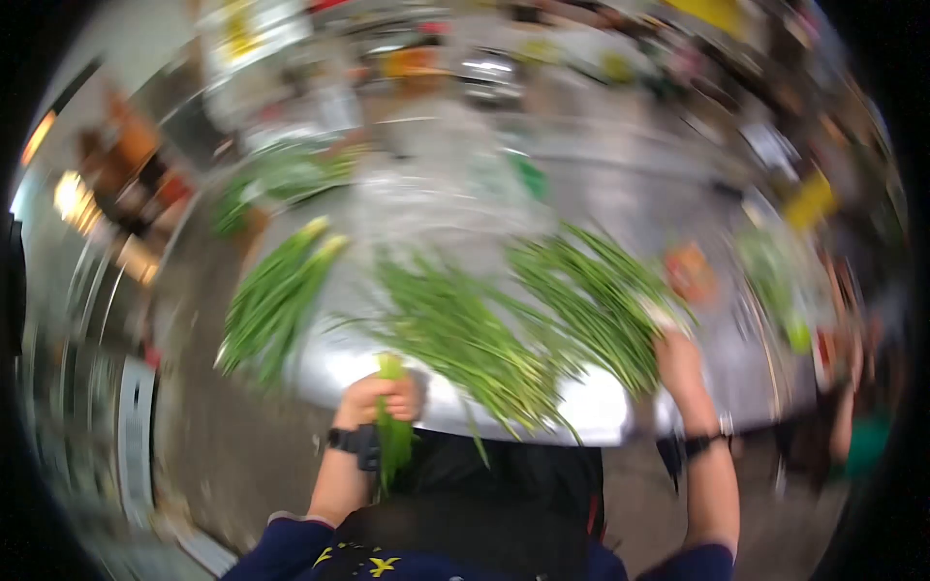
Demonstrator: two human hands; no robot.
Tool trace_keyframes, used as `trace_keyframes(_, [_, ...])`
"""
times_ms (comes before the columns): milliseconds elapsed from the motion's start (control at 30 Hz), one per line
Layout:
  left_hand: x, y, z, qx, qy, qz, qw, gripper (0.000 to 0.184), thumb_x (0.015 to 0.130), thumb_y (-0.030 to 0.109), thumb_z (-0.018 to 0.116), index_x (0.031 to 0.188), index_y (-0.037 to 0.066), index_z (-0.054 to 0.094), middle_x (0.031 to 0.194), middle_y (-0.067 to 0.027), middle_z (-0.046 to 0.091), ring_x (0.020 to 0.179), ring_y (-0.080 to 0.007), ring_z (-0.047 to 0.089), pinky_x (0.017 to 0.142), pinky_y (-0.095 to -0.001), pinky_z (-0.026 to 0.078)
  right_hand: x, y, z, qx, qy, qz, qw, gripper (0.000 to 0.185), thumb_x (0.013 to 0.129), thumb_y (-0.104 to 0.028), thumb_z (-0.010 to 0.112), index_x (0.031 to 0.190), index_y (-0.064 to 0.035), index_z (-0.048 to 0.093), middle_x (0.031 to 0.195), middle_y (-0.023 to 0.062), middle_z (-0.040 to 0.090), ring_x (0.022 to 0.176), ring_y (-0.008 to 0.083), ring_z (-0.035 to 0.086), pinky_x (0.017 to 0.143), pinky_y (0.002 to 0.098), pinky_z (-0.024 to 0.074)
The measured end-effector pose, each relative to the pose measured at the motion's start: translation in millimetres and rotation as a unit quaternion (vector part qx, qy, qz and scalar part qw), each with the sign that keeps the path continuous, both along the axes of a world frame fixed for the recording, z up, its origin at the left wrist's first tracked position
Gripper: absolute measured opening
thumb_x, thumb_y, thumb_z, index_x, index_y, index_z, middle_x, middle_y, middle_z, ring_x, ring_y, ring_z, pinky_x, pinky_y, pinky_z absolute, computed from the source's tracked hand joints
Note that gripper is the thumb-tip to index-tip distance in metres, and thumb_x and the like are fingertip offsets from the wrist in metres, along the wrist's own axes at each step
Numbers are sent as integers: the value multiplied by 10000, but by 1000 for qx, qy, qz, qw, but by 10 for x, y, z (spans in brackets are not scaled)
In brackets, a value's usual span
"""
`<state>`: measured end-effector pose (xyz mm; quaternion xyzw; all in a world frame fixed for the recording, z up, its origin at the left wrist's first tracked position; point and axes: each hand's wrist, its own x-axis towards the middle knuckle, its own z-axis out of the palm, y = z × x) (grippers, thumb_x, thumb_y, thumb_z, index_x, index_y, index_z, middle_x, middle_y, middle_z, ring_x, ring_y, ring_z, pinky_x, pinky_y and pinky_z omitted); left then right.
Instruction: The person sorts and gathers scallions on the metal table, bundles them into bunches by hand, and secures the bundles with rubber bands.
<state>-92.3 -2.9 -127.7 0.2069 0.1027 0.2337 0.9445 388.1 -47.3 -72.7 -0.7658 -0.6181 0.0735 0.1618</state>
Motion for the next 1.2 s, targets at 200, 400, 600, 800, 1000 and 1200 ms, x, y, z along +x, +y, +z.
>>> trace_keyframes(200, [77, -14, 77, 43, 55, 40, 997, 199, 827, 213, 552, 728, 61, 471, 528, -10, 358, 461, -126, 332, 480, -287, 299, 21, -173, 251, 88, 27, -33, 995, 145, 815, -151, 538, 837, -14, 578, 799, 165, 551, 744, 358, 536, 663, 431, 417])
trace_keyframes(400, [100, -47, 106, 45, 64, 70, 994, 165, 818, 186, 541, 724, 68, 475, 529, 1, 356, 463, -120, 349, 474, -288, 304, 106, -332, 249, 233, 33, -23, 972, 222, 785, -23, 548, 997, -49, 610, 763, 118, 498, 741, 297, 513, 671, 370, 422])
trace_keyframes(600, [89, -27, 73, 46, 58, 57, 996, 163, 809, 181, 531, 709, 73, 460, 530, 4, 358, 462, -121, 352, 471, -291, 307, 339, -499, 655, 258, 154, -71, 951, 200, 800, -1, 576, 1000, 0, 571, 791, 47, 533, 715, 126, 533, 641, 248, 429])
trace_keyframes(800, [88, -58, 76, 38, 65, 80, 994, 163, 811, 168, 521, 703, 78, 439, 532, 4, 357, 463, -121, 355, 473, -294, 315, 530, -526, 1320, 384, 384, -44, 838, 141, 819, -5, 585, 957, 22, 578, 851, 33, 604, 743, 84, 572, 676, 214, 466])
trace_keyframes(1000, [105, -51, 80, 62, 48, 69, 995, 181, 814, 199, 553, 726, 69, 464, 539, -2, 365, 470, -124, 357, 478, -293, 315, 684, -351, 1266, 311, 275, -66, 908, 122, 814, -17, 579, 922, 16, 625, 839, 23, 631, 729, 88, 583, 684, 215, 475])
trace_keyframes(1200, [76, -51, 100, 70, 46, 55, 995, 199, 816, 213, 573, 732, 62, 474, 542, -10, 369, 472, -127, 357, 482, -294, 315, 698, -448, 1959, 403, 360, -33, 841, 229, 843, -36, 557, 1068, 4, 554, 957, 54, 607, 859, 105, 573, 776, 237, 469])
